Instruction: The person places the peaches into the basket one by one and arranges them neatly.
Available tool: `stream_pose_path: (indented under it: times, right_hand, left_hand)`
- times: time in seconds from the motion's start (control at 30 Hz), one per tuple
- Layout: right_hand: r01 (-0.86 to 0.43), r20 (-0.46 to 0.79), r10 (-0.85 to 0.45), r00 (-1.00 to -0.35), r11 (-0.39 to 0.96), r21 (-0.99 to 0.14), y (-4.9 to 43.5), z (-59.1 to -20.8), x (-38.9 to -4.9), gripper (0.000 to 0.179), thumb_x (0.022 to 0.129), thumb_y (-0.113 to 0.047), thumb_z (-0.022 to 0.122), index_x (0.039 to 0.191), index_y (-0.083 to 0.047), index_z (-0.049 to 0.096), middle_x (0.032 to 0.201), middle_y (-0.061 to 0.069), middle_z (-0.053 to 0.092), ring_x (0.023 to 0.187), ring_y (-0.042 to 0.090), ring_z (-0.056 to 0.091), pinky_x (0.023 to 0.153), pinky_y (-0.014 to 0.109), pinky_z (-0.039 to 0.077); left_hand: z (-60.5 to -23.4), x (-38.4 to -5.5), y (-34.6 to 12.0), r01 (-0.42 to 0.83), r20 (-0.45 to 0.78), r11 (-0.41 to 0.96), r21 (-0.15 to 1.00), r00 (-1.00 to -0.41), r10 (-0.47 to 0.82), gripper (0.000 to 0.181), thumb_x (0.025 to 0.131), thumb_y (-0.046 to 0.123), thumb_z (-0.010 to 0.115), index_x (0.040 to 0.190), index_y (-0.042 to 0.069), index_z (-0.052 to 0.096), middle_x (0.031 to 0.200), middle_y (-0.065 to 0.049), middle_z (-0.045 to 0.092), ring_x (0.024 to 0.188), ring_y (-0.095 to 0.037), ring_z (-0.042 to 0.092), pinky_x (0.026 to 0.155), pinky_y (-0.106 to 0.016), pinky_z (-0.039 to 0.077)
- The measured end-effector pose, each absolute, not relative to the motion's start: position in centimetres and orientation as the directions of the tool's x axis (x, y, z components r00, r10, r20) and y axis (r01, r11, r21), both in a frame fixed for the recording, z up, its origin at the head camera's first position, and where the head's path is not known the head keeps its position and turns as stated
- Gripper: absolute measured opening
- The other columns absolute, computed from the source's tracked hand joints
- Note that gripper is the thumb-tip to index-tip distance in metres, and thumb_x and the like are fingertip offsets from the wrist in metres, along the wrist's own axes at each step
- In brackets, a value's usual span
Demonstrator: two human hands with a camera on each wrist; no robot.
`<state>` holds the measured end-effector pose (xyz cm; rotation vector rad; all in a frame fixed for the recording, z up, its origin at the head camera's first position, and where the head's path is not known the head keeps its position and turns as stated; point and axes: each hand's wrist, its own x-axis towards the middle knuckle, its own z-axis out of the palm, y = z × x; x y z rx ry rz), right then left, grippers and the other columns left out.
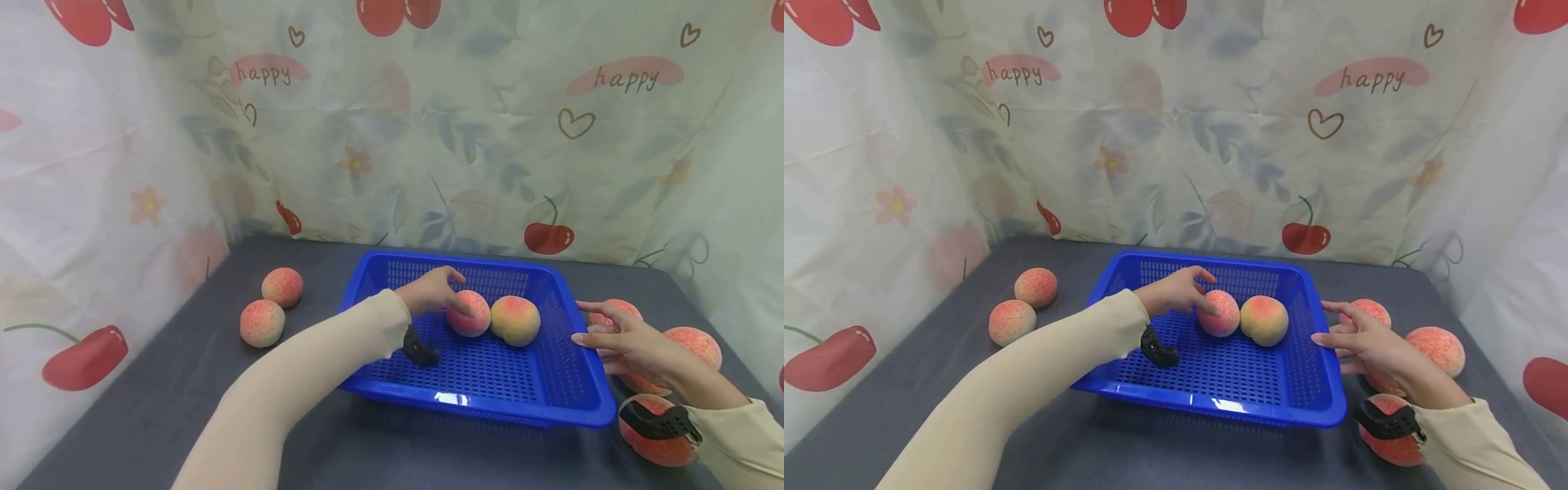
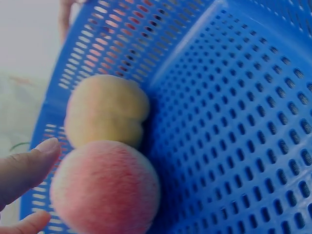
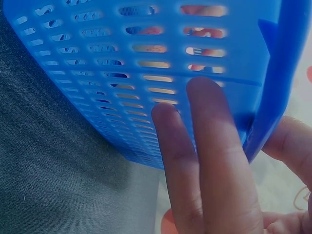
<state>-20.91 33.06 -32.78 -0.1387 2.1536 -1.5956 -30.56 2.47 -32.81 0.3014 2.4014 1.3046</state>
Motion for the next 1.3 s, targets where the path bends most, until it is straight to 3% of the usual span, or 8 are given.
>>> stream_pose_path:
  times: [0.27, 0.5, 0.73, 0.83, 1.1, 1.3]
  right_hand:
    - [0.18, -0.293, -0.336, -0.895, 0.327, -0.928, 33.0, -32.8, -20.8, 0.085, 0.099, -0.019, 0.056, 0.153, -0.001, -0.007, 0.137, 0.03, 0.046, 0.099, 0.035, 0.069, 0.08, 0.054, 0.056]
    - [0.175, -0.286, -0.338, -0.896, 0.324, -0.93, 32.9, -32.8, -20.8, 0.085, 0.099, -0.02, 0.056, 0.152, 0.0, -0.008, 0.147, 0.042, 0.021, 0.099, 0.035, 0.069, 0.08, 0.054, 0.056]
    - [0.177, -0.29, -0.339, -0.895, 0.326, -0.929, 32.9, -32.7, -20.9, 0.086, 0.099, -0.02, 0.057, 0.153, -0.001, -0.008, 0.137, 0.031, 0.046, 0.099, 0.035, 0.069, 0.08, 0.054, 0.056]
    - [0.182, -0.294, -0.333, -0.896, 0.329, -0.926, 32.8, -32.7, -20.9, 0.087, 0.098, -0.02, 0.058, 0.153, -0.002, -0.008, 0.134, 0.028, 0.05, 0.098, 0.034, 0.069, 0.08, 0.054, 0.056]
    - [0.18, -0.29, -0.337, -0.896, 0.321, -0.93, 32.8, -32.6, -20.9, 0.087, 0.098, -0.02, 0.058, 0.153, -0.001, -0.008, 0.128, 0.021, 0.056, 0.098, 0.034, 0.069, 0.081, 0.054, 0.056]
    - [0.175, -0.288, -0.335, -0.897, 0.329, -0.928, 32.9, -32.7, -20.8, 0.087, 0.098, -0.019, 0.058, 0.152, 0.0, -0.008, 0.138, 0.034, 0.043, 0.099, 0.035, 0.069, 0.08, 0.055, 0.055]
  left_hand:
    - [-30.5, -30.2, 0.6, -0.023, -0.241, 0.476, 0.879, -0.883, 0.402, 0.059, 0.082, 0.01, 0.076, 0.135, 0.005, 0.051, 0.14, -0.016, 0.049, 0.124, -0.033, 0.053, 0.099, -0.047, 0.049]
    - [-28.5, -29.4, -1.2, -0.036, -0.223, 0.358, 0.933, -0.839, 0.496, 0.044, 0.091, 0.007, 0.066, 0.133, 0.005, 0.053, 0.132, -0.016, 0.058, 0.126, -0.034, 0.053, 0.104, -0.046, 0.046]
    - [-26.9, -28.5, -3.4, -0.029, -0.182, 0.275, 0.961, -0.815, 0.55, 0.04, 0.094, 0.01, 0.063, 0.133, 0.008, 0.054, 0.138, -0.014, 0.053, 0.124, -0.032, 0.055, 0.1, -0.042, 0.049]
    - [-25.8, -28.0, -4.9, -0.01, -0.14, 0.23, 0.973, -0.819, 0.556, 0.04, 0.096, 0.013, 0.061, 0.134, 0.009, 0.053, 0.139, -0.013, 0.051, 0.125, -0.031, 0.055, 0.102, -0.043, 0.048]
    - [-23.7, -27.0, -10.1, 0.058, -0.015, 0.128, 0.99, -0.858, 0.513, 0.041, 0.099, 0.014, 0.056, 0.138, 0.008, 0.047, 0.138, -0.014, 0.052, 0.128, -0.029, 0.052, 0.105, -0.044, 0.045]
    - [-23.5, -26.5, -14.4, 0.071, 0.039, 0.054, 0.996, -0.896, 0.443, 0.044, 0.1, 0.014, 0.053, 0.142, 0.006, 0.041, 0.145, -0.017, 0.045, 0.133, -0.031, 0.047, 0.108, -0.045, 0.042]
